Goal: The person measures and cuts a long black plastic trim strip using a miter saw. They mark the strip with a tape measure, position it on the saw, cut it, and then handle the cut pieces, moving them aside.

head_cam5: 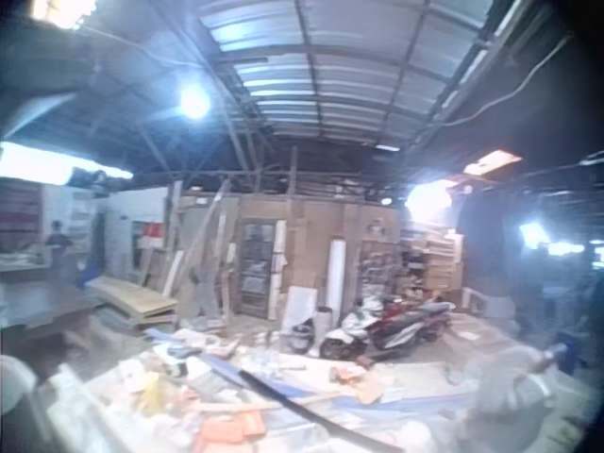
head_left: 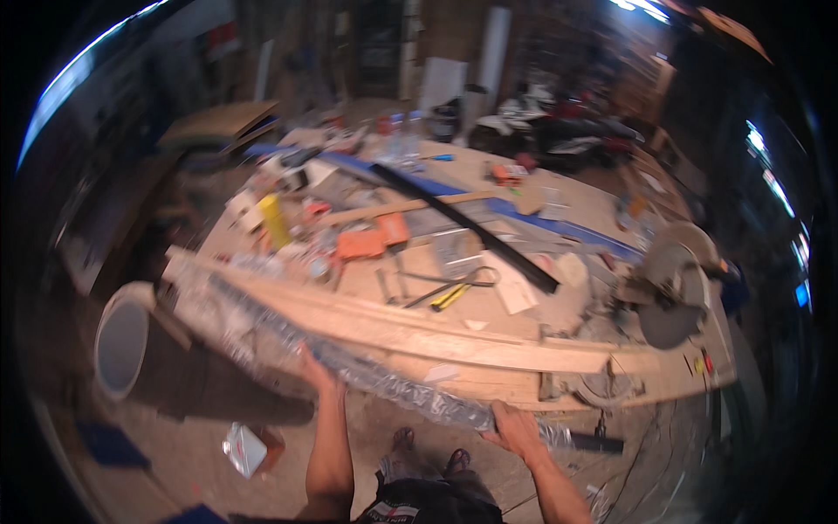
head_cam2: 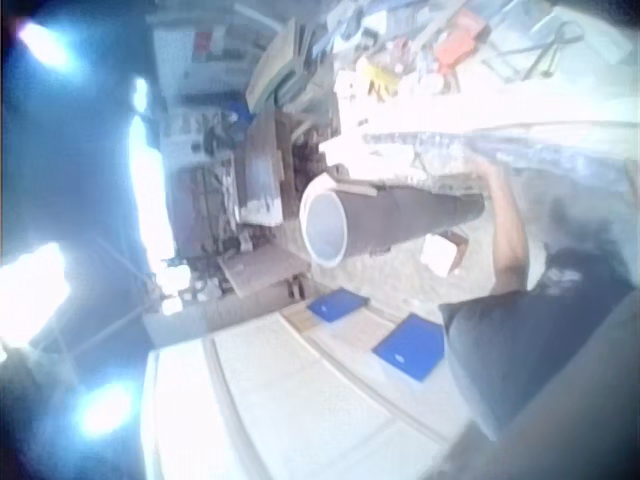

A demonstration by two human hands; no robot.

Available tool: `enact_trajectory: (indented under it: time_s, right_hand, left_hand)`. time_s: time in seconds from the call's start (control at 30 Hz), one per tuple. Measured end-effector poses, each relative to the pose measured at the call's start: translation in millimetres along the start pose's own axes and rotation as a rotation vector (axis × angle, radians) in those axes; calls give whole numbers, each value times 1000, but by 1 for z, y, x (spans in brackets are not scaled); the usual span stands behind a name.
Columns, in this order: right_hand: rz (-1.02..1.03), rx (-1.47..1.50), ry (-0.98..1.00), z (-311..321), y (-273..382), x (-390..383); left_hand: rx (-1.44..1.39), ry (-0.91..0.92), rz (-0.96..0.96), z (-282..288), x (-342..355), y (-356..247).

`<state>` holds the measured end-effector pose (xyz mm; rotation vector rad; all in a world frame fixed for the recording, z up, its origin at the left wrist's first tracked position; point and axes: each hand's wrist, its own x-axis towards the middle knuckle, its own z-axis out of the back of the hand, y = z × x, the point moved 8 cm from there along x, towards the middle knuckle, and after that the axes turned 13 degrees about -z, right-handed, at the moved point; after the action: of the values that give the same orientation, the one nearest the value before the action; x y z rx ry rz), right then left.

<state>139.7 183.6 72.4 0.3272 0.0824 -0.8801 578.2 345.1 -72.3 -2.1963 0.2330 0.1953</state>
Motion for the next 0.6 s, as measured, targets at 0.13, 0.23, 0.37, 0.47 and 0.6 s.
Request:
enact_trajectory:
  time_s: [0.13,0.23,0.37,0.47,0.6]
  right_hand:
    - [-80,60,83,-33,-1,-45]
    - [-119,148,66,-60,-16,-74]
    - [-124,335,44,-87,-47,-119]
    - [-116,391,-11,-97,-57,-146]
    - [-65,494,-18,-93,-43,-149]
  left_hand:
    - [-170,158,338,-5,-12,-10]
    - [-137,170,236,-18,-50,-25]
    - [-54,78,210,-27,-111,-50]
    - [41,109,132,-38,-177,-61]
    - [74,221,163,-45,-279,-42]
